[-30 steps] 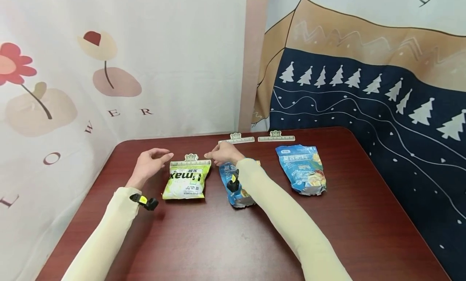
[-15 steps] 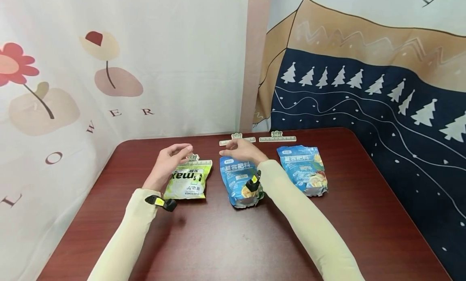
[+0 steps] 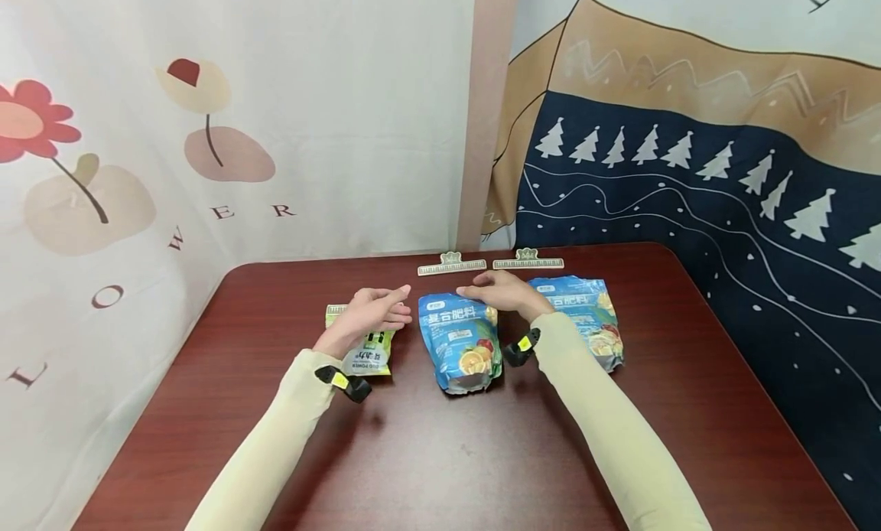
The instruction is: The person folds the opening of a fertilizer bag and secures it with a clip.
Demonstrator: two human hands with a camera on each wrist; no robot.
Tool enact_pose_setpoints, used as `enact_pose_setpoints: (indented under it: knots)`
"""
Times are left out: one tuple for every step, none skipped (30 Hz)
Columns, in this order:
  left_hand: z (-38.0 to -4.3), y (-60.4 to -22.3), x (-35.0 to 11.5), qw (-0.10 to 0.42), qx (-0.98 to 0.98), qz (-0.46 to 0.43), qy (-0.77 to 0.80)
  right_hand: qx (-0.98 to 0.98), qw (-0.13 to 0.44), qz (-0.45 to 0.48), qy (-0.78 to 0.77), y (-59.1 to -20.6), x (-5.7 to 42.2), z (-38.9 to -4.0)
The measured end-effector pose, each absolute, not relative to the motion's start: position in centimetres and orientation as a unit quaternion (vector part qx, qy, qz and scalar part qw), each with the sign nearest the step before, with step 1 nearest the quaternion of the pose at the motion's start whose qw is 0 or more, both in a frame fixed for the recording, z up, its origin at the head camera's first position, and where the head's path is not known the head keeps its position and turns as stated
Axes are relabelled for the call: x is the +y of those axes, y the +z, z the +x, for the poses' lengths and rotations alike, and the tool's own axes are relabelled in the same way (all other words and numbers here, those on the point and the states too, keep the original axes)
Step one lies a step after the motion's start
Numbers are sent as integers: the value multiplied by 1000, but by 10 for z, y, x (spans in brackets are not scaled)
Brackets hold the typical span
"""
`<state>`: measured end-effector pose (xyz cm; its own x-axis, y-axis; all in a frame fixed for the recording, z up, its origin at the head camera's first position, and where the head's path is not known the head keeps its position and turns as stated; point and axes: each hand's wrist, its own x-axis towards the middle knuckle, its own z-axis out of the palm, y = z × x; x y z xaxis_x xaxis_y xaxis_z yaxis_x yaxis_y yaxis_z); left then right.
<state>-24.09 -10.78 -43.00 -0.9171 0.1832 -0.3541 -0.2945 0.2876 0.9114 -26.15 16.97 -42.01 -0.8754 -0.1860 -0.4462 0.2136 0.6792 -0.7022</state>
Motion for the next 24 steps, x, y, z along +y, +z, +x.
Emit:
enact_pose_setpoints:
  knots:
    - [-240,-430,-104,206,783,-37,586,879,251,20,-405,-420,173,-260]
    - [-240,-431,-101,210,789,-37,577,878,249,29,-409,-420,175,-259]
    - [-239,-431,-98,214,794,-38,568,876,249,39,-411,-419,178,-258]
    - [-238,-431,-95,217,800,-40,559,875,248,50,-413,-419,180,-257]
    - [-237,-431,-93,219,805,-41,550,873,247,62,-416,-419,183,-257]
    - [-237,-431,-90,221,809,-40,544,873,246,69,-417,-420,185,-256]
    - [-236,-430,-88,222,812,-40,538,871,245,75,-420,-421,187,-256]
    - [-236,-431,-87,223,815,-39,533,869,244,77,-424,-422,189,-256]
    - [-236,-432,-85,224,817,-41,529,866,246,79,-427,-424,190,-256]
    - [-236,-432,-83,224,819,-42,527,863,248,80,-432,-426,191,-256]
    - [-236,-433,-82,225,820,-43,524,860,250,81,-436,-427,192,-256]
    - [-237,-434,-81,227,822,-43,521,857,253,82,-440,-428,192,-256]
    - [-237,-435,-80,231,823,-45,517,854,256,85,-445,-429,192,-256]
    - [-237,-436,-79,235,826,-49,511,852,258,89,-447,-430,192,-256]
    - [-237,-437,-78,240,827,-51,505,851,259,94,-447,-430,192,-256]
    - [-237,-437,-77,247,829,-53,499,850,259,98,-449,-430,192,-256]
    - [-237,-437,-76,254,831,-53,492,849,259,103,-450,-430,192,-255]
    - [-237,-437,-75,259,833,-53,486,847,259,108,-452,-431,192,-255]
    - [-237,-437,-74,262,835,-52,481,846,259,111,-452,-431,192,-255]
    - [-237,-438,-73,263,837,-50,477,847,257,113,-451,-432,192,-255]
    - [-238,-438,-72,263,838,-48,475,848,256,116,-449,-433,191,-255]
    - [-238,-438,-72,260,840,-46,474,847,254,118,-453,-434,191,-255]
    - [-238,-438,-71,257,841,-46,473,846,251,121,-455,-435,191,-256]
    - [-238,-438,-71,254,842,-47,474,845,249,120,-457,-437,190,-256]
